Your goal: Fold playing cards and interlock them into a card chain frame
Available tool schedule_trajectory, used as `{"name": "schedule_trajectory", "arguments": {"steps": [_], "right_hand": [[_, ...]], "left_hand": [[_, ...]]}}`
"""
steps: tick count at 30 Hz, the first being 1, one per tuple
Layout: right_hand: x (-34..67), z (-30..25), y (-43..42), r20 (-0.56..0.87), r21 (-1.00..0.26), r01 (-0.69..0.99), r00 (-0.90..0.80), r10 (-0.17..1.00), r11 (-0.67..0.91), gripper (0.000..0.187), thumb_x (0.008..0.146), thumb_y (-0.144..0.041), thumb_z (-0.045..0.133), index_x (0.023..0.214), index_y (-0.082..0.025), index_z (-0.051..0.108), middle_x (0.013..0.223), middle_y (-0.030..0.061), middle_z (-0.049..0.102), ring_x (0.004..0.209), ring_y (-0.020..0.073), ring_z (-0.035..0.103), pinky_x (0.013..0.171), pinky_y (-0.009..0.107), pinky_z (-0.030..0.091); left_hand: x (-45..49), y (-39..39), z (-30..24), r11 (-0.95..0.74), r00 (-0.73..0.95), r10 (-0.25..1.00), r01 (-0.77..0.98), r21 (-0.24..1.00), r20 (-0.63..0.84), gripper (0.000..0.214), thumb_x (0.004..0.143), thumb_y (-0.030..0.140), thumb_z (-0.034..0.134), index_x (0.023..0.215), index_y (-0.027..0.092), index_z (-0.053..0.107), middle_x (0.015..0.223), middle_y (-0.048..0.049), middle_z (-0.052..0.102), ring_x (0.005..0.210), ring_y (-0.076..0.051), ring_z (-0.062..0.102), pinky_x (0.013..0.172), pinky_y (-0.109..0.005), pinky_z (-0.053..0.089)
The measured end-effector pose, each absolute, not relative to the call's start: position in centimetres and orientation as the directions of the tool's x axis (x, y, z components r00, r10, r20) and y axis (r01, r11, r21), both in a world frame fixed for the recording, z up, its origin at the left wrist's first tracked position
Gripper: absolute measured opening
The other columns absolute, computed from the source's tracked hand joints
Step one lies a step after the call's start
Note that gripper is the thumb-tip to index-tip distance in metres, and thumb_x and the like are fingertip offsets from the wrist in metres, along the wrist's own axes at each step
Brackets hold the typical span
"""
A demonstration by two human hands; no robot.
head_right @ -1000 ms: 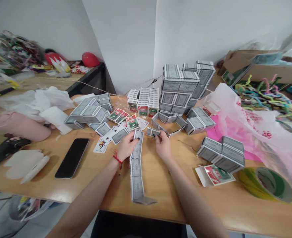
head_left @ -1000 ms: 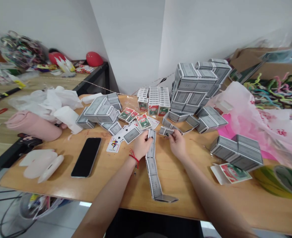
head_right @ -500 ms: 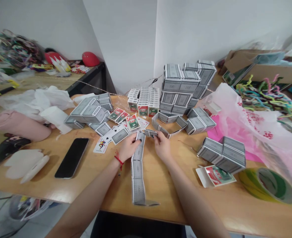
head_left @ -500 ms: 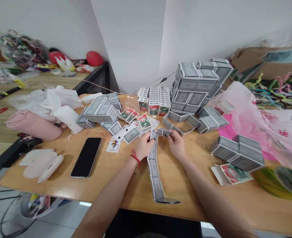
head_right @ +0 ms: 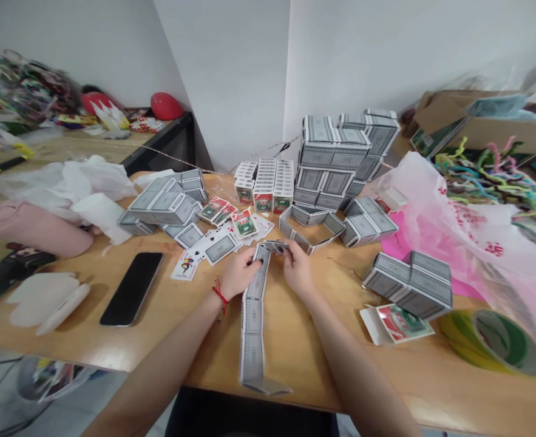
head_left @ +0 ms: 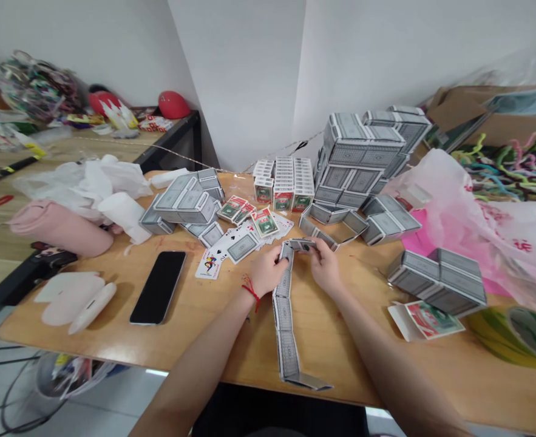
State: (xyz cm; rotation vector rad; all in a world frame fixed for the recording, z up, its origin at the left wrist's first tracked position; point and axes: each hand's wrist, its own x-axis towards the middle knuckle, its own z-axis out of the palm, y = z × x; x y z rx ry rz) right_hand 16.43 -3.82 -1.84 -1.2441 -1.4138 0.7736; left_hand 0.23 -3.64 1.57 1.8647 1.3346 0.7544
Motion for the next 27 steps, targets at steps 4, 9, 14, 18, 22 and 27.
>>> {"name": "schedule_trajectory", "arguments": {"steps": [4, 9, 14, 18, 22, 27], "right_hand": [[16.5, -1.8, -3.8, 0.287, -0.922, 0.299, 0.093, 0.953, 0.248, 0.022, 0.08, -0.031, 0.041, 0.095, -0.023, 0.054, 0.084, 0.0038, 0.063, 0.077, 0.0202, 0.061, 0.074, 0.037, 0.048], [16.6, -1.6, -3.8, 0.317, -0.897, 0.346, 0.071, 0.946, 0.275, 0.021, 0.081, -0.029, 0.039, 0.093, -0.022, 0.055, 0.082, 0.0034, 0.063, 0.074, 0.0186, 0.06, 0.072, 0.034, 0.047], [16.7, -1.5, -3.7, 0.318, -0.886, 0.374, 0.063, 0.946, 0.273, 0.021, 0.082, -0.03, 0.037, 0.092, -0.022, 0.054, 0.075, 0.0025, 0.06, 0.07, 0.0178, 0.057, 0.068, 0.032, 0.047], [17.0, -1.4, -3.5, 0.293, -0.903, 0.341, 0.045, 0.955, 0.261, 0.021, 0.083, -0.031, 0.036, 0.092, -0.022, 0.053, 0.071, 0.0013, 0.059, 0.064, 0.0169, 0.056, 0.064, 0.032, 0.047], [17.5, -1.4, -3.3, 0.276, -0.913, 0.318, 0.026, 0.961, 0.254, 0.02, 0.082, -0.031, 0.038, 0.09, -0.022, 0.054, 0.071, 0.0015, 0.058, 0.063, 0.0166, 0.055, 0.062, 0.031, 0.048], [18.1, -1.3, -3.2, 0.28, -0.9, 0.345, -0.015, 0.96, 0.267, 0.02, 0.082, -0.028, 0.038, 0.09, -0.02, 0.054, 0.071, 0.0022, 0.058, 0.063, 0.016, 0.055, 0.06, 0.03, 0.048]], "left_hand": [[0.2, -3.6, 1.5, -0.218, 0.304, 0.951, 0.53, 0.82, 0.056, 0.018, 0.071, 0.017, 0.044, 0.08, 0.017, 0.059, 0.059, 0.0029, 0.053, 0.052, -0.009, 0.043, 0.049, -0.021, 0.03], [0.3, -3.6, 1.7, -0.232, 0.327, 0.944, 0.554, 0.8, 0.047, 0.018, 0.071, 0.016, 0.043, 0.08, 0.017, 0.058, 0.055, 0.0039, 0.05, 0.049, -0.009, 0.04, 0.048, -0.021, 0.027], [0.4, -3.8, 1.7, -0.241, 0.351, 0.936, 0.56, 0.793, 0.036, 0.015, 0.072, 0.016, 0.042, 0.076, 0.017, 0.056, 0.056, 0.0036, 0.049, 0.05, -0.009, 0.04, 0.048, -0.021, 0.026], [0.5, -3.9, 1.8, -0.252, 0.37, 0.928, 0.555, 0.793, 0.035, 0.016, 0.073, 0.017, 0.041, 0.078, 0.017, 0.056, 0.059, 0.003, 0.051, 0.053, -0.009, 0.042, 0.049, -0.021, 0.028], [0.6, -4.0, 2.1, -0.238, 0.376, 0.926, 0.549, 0.802, 0.017, 0.017, 0.073, 0.017, 0.042, 0.079, 0.017, 0.057, 0.058, 0.0027, 0.051, 0.053, -0.01, 0.043, 0.049, -0.02, 0.03], [0.8, -4.2, 2.5, -0.195, 0.365, 0.931, 0.536, 0.821, -0.017, 0.02, 0.072, 0.016, 0.043, 0.083, 0.016, 0.06, 0.061, 0.0019, 0.056, 0.058, -0.011, 0.048, 0.055, -0.02, 0.036]]}}
